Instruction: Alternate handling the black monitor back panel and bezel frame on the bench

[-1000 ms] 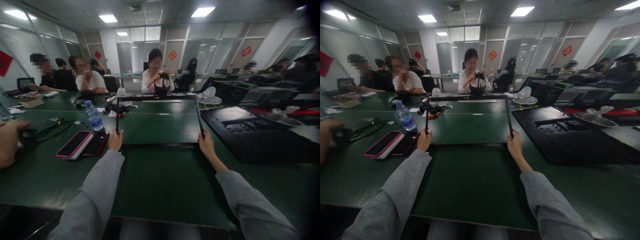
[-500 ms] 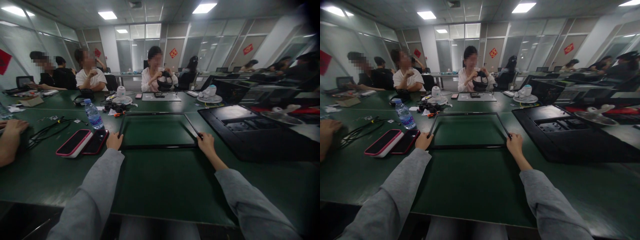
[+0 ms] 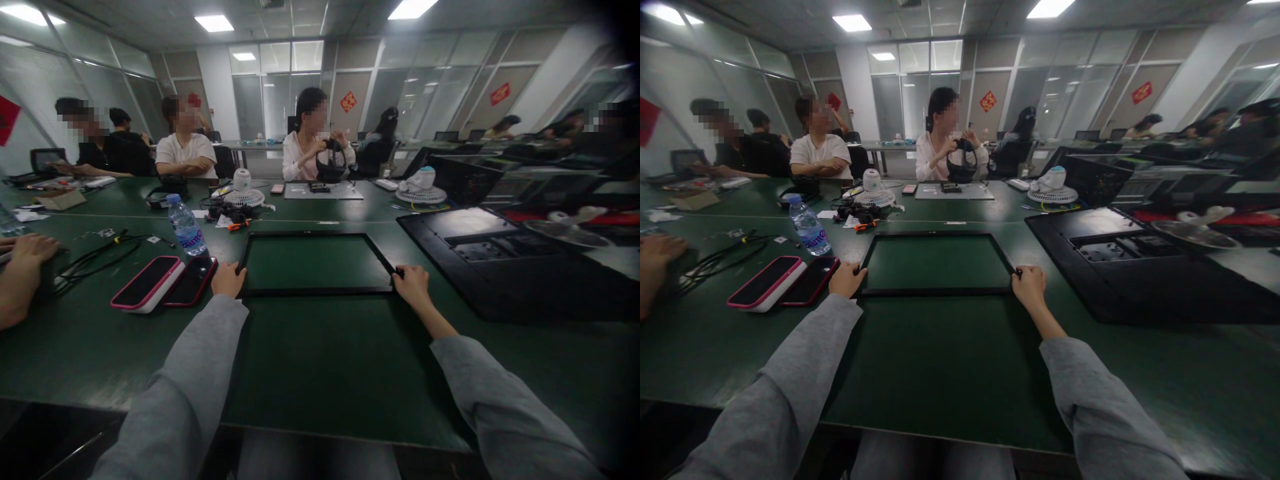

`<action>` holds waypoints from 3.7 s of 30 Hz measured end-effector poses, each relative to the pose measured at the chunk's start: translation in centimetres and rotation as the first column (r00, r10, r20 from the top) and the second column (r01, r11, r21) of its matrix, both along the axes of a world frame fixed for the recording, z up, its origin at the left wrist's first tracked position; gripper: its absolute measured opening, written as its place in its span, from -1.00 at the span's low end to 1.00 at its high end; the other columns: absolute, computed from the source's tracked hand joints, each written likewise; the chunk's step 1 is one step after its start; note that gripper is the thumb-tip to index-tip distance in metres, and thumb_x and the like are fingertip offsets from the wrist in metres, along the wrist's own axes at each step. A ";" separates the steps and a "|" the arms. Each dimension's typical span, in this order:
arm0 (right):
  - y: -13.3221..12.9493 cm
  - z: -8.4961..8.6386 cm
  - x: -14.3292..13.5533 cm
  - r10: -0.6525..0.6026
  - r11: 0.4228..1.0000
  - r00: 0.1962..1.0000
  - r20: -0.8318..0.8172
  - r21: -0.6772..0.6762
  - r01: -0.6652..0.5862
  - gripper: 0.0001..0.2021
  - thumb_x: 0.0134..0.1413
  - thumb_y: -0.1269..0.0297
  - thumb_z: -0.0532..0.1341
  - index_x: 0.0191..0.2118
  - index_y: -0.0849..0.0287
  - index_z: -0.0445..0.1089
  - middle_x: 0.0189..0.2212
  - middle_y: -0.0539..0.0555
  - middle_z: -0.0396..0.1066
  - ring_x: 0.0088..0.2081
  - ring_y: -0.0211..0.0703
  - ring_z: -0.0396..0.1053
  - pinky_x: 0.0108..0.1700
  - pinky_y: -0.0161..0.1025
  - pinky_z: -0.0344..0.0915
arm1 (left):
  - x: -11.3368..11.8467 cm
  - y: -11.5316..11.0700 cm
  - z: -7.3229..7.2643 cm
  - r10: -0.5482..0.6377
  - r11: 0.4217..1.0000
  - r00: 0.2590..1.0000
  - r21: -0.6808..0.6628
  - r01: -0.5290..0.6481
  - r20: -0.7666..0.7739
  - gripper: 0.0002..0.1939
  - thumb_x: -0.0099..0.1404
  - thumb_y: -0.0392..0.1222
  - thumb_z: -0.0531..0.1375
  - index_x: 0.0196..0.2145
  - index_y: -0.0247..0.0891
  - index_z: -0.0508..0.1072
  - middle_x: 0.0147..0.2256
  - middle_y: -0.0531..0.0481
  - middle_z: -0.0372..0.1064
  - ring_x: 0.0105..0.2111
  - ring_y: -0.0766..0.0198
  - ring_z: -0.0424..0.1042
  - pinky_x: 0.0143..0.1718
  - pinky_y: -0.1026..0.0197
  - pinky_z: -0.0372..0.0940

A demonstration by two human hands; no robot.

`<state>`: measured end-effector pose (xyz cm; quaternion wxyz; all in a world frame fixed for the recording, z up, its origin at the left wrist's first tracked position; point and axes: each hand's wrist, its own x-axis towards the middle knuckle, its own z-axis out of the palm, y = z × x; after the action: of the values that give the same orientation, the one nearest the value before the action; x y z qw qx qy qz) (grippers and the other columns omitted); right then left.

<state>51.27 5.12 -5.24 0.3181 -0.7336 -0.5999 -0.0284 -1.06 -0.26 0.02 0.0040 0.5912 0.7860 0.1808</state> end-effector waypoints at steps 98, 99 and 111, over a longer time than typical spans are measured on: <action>0.2 0.0 0.3 0.017 1.000 0.995 0.095 -0.019 -0.015 -0.58 0.18 0.20 0.07 -0.02 0.37 0.52 -0.10 0.41 0.36 0.04 0.25 0.27 0.11 0.17 0.21 | -0.9 1.0 -1.7 -0.072 0.962 0.997 0.264 0.065 0.018 -0.69 0.32 -0.14 0.11 -0.10 -0.23 0.58 0.06 -0.24 0.41 0.14 -0.14 0.29 0.15 -0.20 0.27; 0.1 0.0 0.3 0.011 1.000 0.995 0.101 -0.028 -0.008 -0.59 0.18 0.20 0.09 -0.04 0.35 0.53 -0.08 0.41 0.35 0.04 0.26 0.25 0.11 0.18 0.21 | -1.0 1.0 -1.8 -0.073 0.964 0.997 0.256 0.066 0.018 -0.70 0.32 -0.14 0.12 -0.11 -0.21 0.58 0.06 -0.24 0.42 0.14 -0.14 0.29 0.14 -0.20 0.28; -0.6 1.1 -0.4 0.022 1.000 1.000 -0.004 -0.021 -0.023 -0.67 0.05 0.25 0.17 -0.12 0.26 0.55 -0.11 0.35 0.30 0.01 0.27 0.25 0.10 0.26 0.22 | -1.1 1.0 -2.2 -0.110 0.953 0.993 0.289 0.094 0.040 -0.78 0.26 -0.17 0.17 -0.17 -0.19 0.56 0.06 -0.26 0.43 0.13 -0.17 0.30 0.08 -0.29 0.31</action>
<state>50.88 4.57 -4.14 0.3118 -0.7301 -0.6078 -0.0173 -2.13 0.76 -2.13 -0.0504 0.6201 0.7196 0.3085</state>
